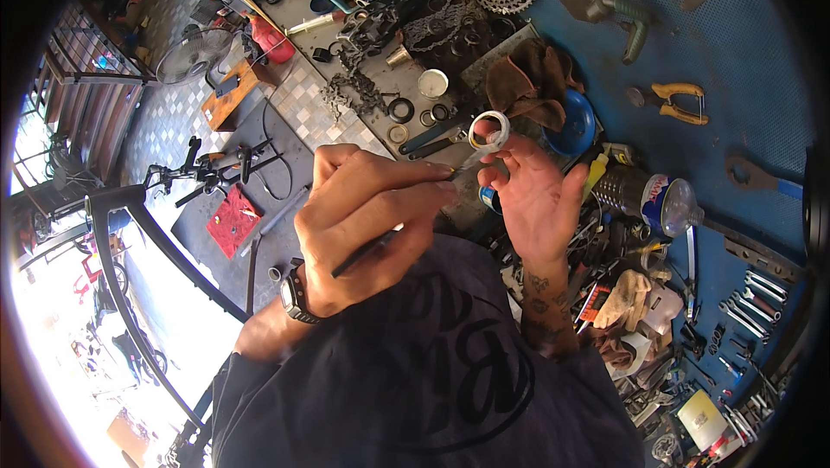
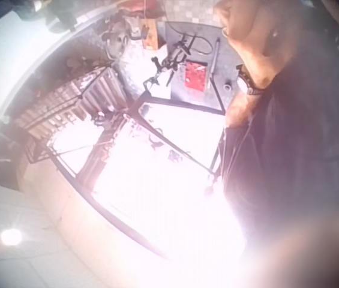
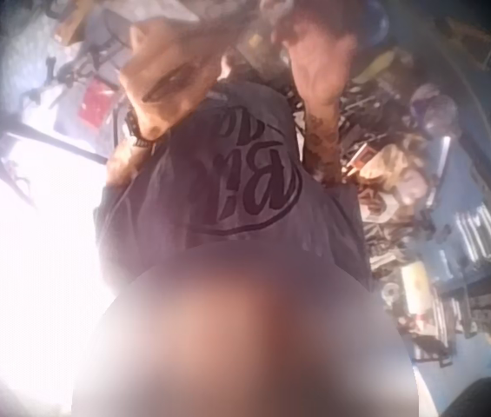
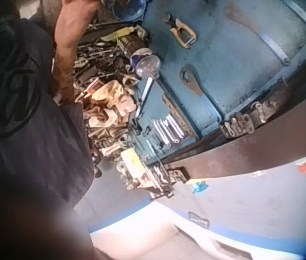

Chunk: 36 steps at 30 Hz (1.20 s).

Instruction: The person wipes the bicycle handlebar with a cloth, then applies lubricant to the brake cable using a small brush. They repeatedly dip the brush into a container and coat the cable before reinserting it into the housing.

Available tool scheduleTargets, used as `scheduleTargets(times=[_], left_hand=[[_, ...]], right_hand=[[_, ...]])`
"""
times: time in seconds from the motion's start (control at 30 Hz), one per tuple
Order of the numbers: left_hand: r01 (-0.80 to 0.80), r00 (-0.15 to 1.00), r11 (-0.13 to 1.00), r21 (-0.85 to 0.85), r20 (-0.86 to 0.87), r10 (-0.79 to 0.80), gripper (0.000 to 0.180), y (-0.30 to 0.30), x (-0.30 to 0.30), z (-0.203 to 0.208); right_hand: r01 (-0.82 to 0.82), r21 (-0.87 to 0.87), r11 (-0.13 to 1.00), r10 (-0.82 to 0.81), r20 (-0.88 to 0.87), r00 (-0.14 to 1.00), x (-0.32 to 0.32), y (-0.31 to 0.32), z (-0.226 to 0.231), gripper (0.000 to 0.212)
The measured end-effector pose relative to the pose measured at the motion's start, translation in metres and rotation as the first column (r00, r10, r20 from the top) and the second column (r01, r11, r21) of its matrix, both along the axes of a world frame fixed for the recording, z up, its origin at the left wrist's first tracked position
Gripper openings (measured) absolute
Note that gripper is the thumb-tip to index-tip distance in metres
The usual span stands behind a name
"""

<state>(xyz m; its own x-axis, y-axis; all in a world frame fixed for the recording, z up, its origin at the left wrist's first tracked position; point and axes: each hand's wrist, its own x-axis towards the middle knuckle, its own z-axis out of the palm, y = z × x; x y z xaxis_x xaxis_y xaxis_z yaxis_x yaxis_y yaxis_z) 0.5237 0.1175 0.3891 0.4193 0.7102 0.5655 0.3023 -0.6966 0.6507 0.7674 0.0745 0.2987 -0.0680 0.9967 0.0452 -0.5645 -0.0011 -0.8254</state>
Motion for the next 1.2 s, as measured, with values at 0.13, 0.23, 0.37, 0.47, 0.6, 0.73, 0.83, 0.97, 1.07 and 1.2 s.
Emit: scheduleTargets(times=[0.13,0.23,0.37,0.47,0.6,0.73,0.83,0.97,1.07,1.2], left_hand=[[-0.187,0.981,0.979,-0.076,-0.068,0.182,0.028,0.015,-0.009,-0.027],[-0.345,0.937,0.93,-0.124,-0.095,0.335,0.019,0.051,-0.003,-0.078],[-0.302,0.948,0.942,-0.147,-0.147,0.281,0.012,0.094,0.024,-0.156],[-0.299,0.939,0.944,-0.139,-0.217,0.266,0.011,0.105,0.043,-0.191],[-0.321,0.919,0.946,-0.043,-0.256,0.3,0.01,0.102,0.052,-0.208],[-0.36,0.911,0.912,-0.195,-0.286,0.299,0.012,0.107,0.053,-0.211],[-0.343,0.925,0.901,-0.266,-0.264,0.274,0.014,0.108,0.05,-0.189],[-0.247,0.925,0.807,-0.536,0.12,0.362,0.015,0.083,0.041,-0.114],[-0.017,0.885,0.85,-0.526,0.388,0.257,0.015,0.036,0.03,-0.058],[0.112,0.917,0.929,-0.352,0.396,0.04,0.02,0.015,0.026,-0.028]], right_hand=[[0.055,-0.006,0.998,-0.056,-0.037,0.998,0.007,-0.003,-0.002,0.102],[0.111,-0.028,0.993,-0.111,-0.004,0.994,0.014,-0.005,-0.001,0.1],[0.143,-0.016,0.99,-0.142,0.041,0.989,0.017,-0.006,-0.001,0.096],[0.157,-0.004,0.988,-0.157,0.062,0.986,0.018,-0.008,-0.001,0.094],[0.172,-0.001,0.985,-0.172,0.056,0.984,0.024,-0.013,-0.001,0.092],[0.191,0.017,0.981,-0.192,0.067,0.979,0.028,-0.014,-0.002,0.09],[0.191,-0.005,0.982,-0.191,0.017,0.981,0.027,-0.011,-0.003,0.09],[0.167,-0.057,0.984,-0.174,-0.133,0.976,0.026,-0.008,-0.001,0.093],[0.102,-0.057,0.993,-0.113,-0.263,0.958,0.022,-0.006,0.0,0.095],[0.111,-0.104,0.988,-0.138,-0.314,0.939,0.01,-0.002,0.001,0.088]])
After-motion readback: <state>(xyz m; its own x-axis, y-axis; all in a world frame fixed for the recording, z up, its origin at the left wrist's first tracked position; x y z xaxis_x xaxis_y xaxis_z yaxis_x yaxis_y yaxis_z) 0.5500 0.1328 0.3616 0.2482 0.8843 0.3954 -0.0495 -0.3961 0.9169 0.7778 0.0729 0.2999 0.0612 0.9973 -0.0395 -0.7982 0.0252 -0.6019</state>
